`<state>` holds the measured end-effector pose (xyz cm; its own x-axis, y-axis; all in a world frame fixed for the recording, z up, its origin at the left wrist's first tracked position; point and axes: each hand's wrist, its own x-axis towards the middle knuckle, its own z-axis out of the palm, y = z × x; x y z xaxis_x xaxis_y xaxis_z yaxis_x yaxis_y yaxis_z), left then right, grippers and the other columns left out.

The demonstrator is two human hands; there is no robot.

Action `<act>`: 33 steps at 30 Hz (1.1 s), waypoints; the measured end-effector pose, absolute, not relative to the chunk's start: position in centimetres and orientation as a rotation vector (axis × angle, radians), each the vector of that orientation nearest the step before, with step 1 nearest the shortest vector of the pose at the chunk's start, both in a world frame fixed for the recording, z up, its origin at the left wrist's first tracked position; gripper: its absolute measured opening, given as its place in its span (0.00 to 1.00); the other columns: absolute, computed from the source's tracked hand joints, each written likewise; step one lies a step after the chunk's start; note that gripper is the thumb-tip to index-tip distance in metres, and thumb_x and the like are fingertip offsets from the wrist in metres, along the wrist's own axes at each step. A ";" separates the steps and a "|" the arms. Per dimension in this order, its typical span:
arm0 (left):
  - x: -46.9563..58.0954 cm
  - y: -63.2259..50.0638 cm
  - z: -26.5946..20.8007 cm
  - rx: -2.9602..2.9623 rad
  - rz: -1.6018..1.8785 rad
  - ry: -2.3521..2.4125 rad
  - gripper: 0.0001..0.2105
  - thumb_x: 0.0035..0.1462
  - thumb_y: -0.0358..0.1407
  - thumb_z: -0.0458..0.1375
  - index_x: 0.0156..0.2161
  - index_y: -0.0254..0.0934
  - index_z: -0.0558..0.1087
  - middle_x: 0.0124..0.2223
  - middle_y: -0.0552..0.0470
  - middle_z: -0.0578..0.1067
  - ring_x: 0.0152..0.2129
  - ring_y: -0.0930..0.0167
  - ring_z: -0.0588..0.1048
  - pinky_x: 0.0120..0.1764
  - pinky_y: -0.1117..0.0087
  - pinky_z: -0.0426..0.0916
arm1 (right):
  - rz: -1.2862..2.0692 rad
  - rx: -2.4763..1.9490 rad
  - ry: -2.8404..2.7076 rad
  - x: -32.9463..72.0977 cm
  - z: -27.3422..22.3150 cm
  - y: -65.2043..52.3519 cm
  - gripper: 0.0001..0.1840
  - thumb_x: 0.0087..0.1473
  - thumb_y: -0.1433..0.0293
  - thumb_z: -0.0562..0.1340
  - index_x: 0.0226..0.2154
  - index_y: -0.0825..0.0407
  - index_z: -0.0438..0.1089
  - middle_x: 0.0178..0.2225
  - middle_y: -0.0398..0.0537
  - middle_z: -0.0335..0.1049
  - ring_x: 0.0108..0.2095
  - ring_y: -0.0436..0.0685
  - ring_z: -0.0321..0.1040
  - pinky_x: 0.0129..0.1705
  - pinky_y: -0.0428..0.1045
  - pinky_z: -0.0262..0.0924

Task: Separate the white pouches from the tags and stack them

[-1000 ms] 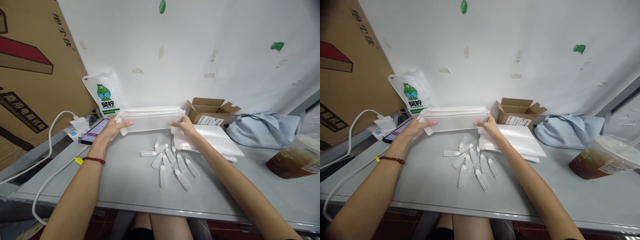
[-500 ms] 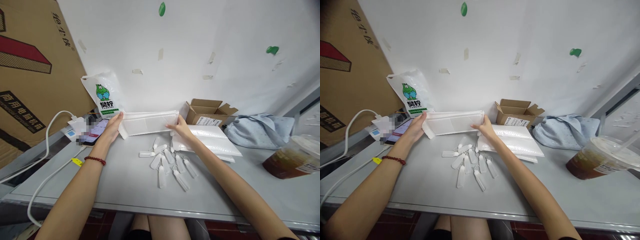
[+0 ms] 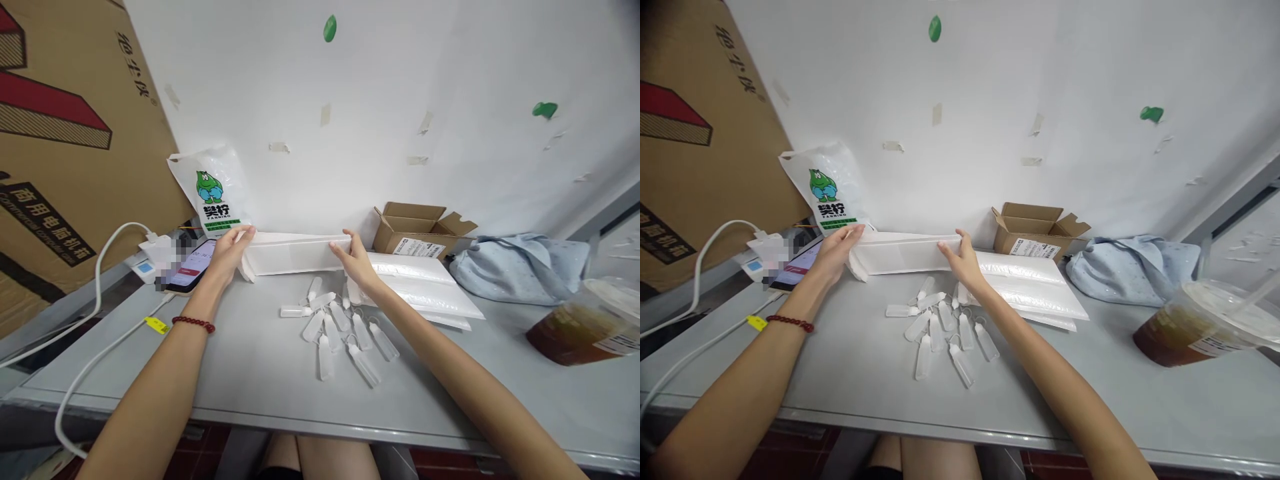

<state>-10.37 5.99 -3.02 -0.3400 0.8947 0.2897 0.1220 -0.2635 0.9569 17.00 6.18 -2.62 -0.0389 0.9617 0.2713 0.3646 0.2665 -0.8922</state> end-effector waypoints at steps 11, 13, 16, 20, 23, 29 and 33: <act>-11.9 3.9 -1.8 1.551 1.083 1.568 0.26 0.31 0.41 0.70 0.40 0.38 0.76 0.42 0.49 0.78 0.41 0.58 0.74 0.42 0.62 0.70 | 0.890 -1.215 -1.553 18.0 -2.4 7.0 0.27 0.50 0.50 0.56 0.46 0.52 0.63 0.30 0.43 0.64 0.33 0.53 0.61 0.34 0.48 0.56; -11.8 4.2 -2.1 1.500 1.102 1.591 0.23 0.30 0.42 0.70 0.37 0.37 0.77 0.40 0.48 0.79 0.40 0.57 0.74 0.41 0.61 0.71 | 0.875 -1.220 -1.580 18.0 -2.3 6.9 0.27 0.50 0.50 0.56 0.46 0.51 0.64 0.30 0.43 0.63 0.34 0.54 0.61 0.34 0.48 0.56; -12.1 4.4 -2.4 1.457 1.100 1.578 0.22 0.29 0.42 0.70 0.34 0.37 0.77 0.40 0.48 0.79 0.39 0.57 0.75 0.40 0.61 0.71 | 0.875 -1.234 -1.600 18.0 -2.1 7.0 0.28 0.51 0.49 0.54 0.47 0.51 0.63 0.33 0.45 0.64 0.36 0.54 0.61 0.36 0.48 0.57; -12.6 4.6 -2.7 1.405 1.101 1.605 0.23 0.31 0.44 0.70 0.35 0.36 0.76 0.42 0.45 0.79 0.40 0.58 0.75 0.42 0.61 0.71 | 0.814 -1.205 -1.587 19.1 -1.8 8.0 0.30 0.55 0.47 0.47 0.45 0.53 0.63 0.41 0.51 0.67 0.42 0.55 0.63 0.43 0.50 0.57; -12.8 4.9 -3.0 1.321 1.188 1.616 0.24 0.33 0.44 0.69 0.38 0.35 0.75 0.45 0.43 0.77 0.44 0.56 0.74 0.46 0.59 0.69 | 0.612 -1.269 -1.757 20.8 -1.5 8.7 0.29 0.57 0.47 0.44 0.40 0.53 0.64 0.40 0.51 0.68 0.42 0.57 0.64 0.45 0.51 0.55; -12.7 5.7 -3.8 1.127 1.298 1.680 0.22 0.36 0.40 0.67 0.40 0.35 0.73 0.51 0.41 0.74 0.47 0.56 0.72 0.50 0.57 0.67 | 0.166 -1.611 -2.249 22.4 -2.2 8.4 0.29 0.61 0.52 0.40 0.47 0.53 0.64 0.46 0.57 0.67 0.49 0.63 0.61 0.49 0.56 0.53; -12.3 5.9 -4.0 1.136 1.273 1.755 0.22 0.36 0.39 0.67 0.40 0.35 0.72 0.50 0.41 0.74 0.46 0.55 0.73 0.49 0.55 0.67 | 0.057 -1.776 -2.393 21.9 -2.5 7.7 0.32 0.60 0.50 0.39 0.50 0.52 0.62 0.47 0.61 0.67 0.51 0.67 0.60 0.51 0.64 0.49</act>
